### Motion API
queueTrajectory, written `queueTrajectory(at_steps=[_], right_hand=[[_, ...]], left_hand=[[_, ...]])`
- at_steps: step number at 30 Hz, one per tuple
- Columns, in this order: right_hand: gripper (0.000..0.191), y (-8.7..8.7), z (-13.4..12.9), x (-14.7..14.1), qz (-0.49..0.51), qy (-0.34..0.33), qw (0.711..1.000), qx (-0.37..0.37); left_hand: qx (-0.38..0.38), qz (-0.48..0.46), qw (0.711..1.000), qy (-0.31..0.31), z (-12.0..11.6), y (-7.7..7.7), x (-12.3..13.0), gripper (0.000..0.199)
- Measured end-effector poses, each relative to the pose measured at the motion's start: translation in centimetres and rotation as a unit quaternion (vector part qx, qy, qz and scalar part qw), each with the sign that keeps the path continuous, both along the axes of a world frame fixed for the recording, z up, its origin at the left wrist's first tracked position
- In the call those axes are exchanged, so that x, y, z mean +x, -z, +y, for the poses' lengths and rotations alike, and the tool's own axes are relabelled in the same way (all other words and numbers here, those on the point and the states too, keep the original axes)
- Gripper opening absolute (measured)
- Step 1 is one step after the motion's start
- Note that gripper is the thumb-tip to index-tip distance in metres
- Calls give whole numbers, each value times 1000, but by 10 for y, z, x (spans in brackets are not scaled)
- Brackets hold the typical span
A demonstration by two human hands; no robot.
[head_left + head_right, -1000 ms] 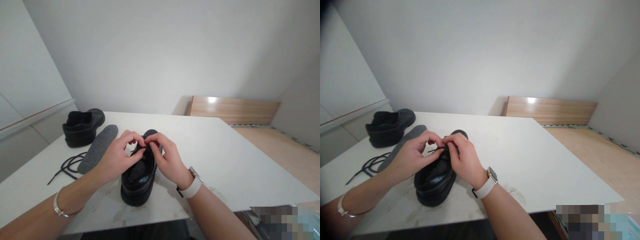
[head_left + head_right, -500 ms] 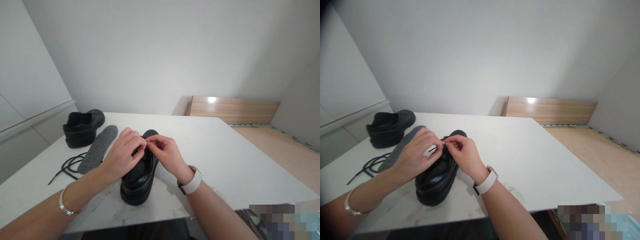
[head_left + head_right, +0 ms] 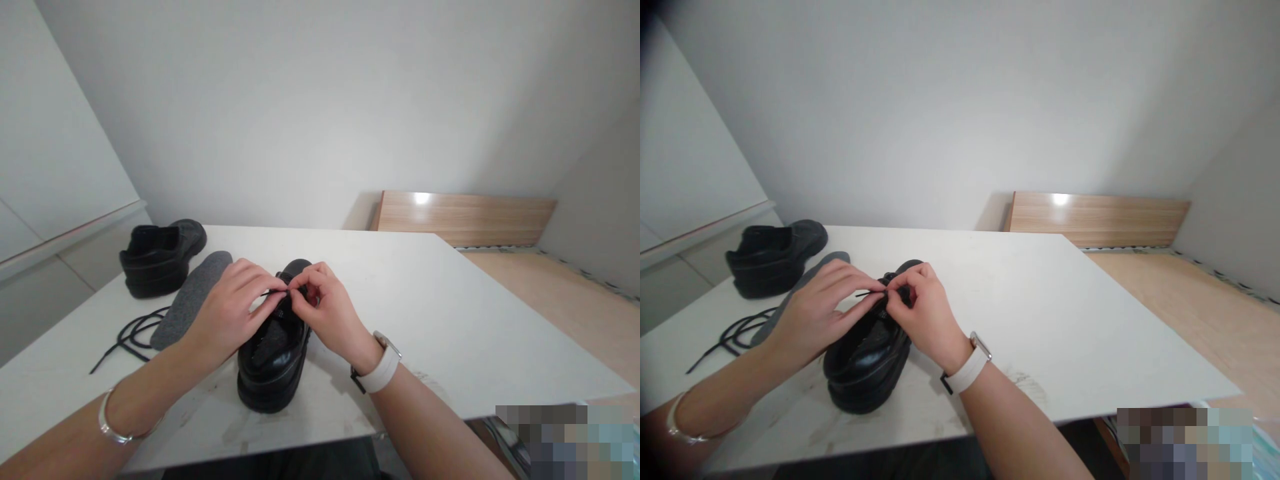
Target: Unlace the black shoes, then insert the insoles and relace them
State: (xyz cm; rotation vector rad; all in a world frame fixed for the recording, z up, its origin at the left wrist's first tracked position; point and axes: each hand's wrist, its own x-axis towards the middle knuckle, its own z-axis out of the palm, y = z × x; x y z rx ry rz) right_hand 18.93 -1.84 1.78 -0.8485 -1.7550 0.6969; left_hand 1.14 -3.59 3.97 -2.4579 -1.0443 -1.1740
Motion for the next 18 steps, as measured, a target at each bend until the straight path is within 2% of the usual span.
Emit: queueTrajectory(at_steps=[10,18], right_hand=[[15,-3,-6,-3,-59,26,996,62],[17,-2,-7,-5,-75,43,991,102]], left_hand=[[-27,18,999,0,-6,3,-12,17],[-37,20,999,17,-9,4,-19,15]])
